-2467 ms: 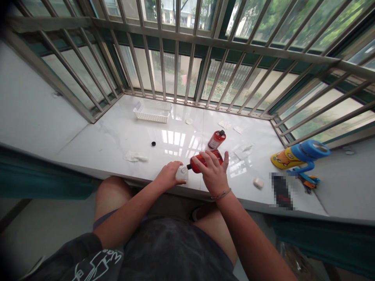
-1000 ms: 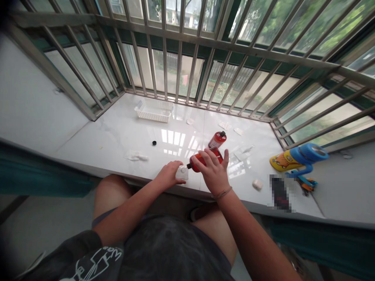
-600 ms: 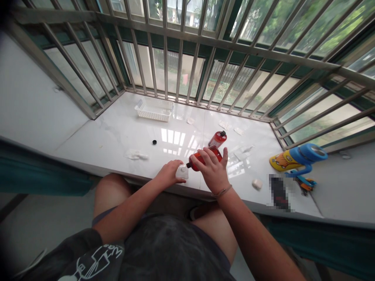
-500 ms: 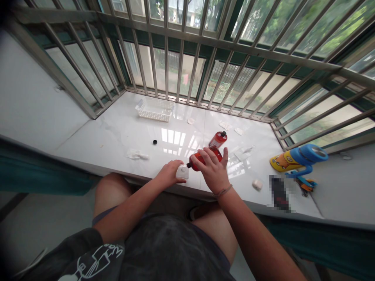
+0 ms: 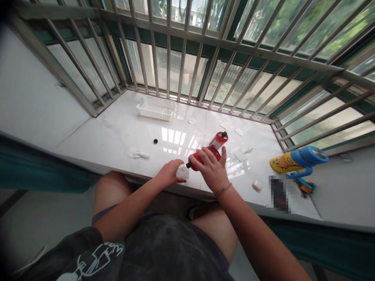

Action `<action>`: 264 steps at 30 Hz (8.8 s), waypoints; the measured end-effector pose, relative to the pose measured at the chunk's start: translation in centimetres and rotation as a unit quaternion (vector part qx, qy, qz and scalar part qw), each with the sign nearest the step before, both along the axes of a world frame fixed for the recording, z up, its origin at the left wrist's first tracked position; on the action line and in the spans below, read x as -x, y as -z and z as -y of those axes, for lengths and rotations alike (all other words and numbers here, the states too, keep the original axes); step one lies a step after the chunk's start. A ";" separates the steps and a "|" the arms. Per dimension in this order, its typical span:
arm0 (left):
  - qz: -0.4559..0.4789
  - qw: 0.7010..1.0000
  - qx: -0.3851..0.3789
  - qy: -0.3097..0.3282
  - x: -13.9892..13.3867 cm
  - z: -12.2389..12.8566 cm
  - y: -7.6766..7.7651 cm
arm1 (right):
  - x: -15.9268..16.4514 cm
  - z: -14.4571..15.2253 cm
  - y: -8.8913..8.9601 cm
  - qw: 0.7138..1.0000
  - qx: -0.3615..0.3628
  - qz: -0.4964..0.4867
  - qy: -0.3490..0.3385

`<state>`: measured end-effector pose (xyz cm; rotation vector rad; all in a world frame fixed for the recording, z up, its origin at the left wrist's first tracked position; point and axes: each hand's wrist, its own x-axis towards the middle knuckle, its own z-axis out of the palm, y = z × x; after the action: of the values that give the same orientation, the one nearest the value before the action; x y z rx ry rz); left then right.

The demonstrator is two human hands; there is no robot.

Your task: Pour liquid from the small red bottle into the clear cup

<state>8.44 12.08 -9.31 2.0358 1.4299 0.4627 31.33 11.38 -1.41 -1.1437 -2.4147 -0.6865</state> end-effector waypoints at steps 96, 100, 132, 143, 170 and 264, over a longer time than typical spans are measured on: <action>0.334 0.939 -0.005 -0.077 1.6 0.0 -0.2 | -3.5 2.1 16.4 0.782 0.204 -0.536 0.246; 0.268 0.961 -0.017 -0.067 2.0 0.7 0.6 | -3.5 2.1 16.2 0.777 0.214 -0.539 0.243; 0.281 0.957 -0.033 -0.067 0.6 -1.0 4.5 | 7.5 3.4 8.1 0.705 0.417 -0.574 0.009; 0.298 0.952 -0.040 -0.057 0.7 -1.3 5.4 | 7.5 4.1 8.8 0.651 0.438 -0.619 0.027; 0.286 0.955 -0.041 -0.064 0.7 -1.2 4.7 | 8.1 4.9 8.9 0.700 0.382 -0.601 0.048; -0.124 0.958 -0.126 -0.224 16.4 -7.0 2.4 | 1.9 0.0 2.4 0.915 0.301 -0.268 -0.011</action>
<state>-7.99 19.10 -11.69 2.0098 2.0977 0.6175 29.42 11.35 -3.77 -1.2998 -2.1745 0.3906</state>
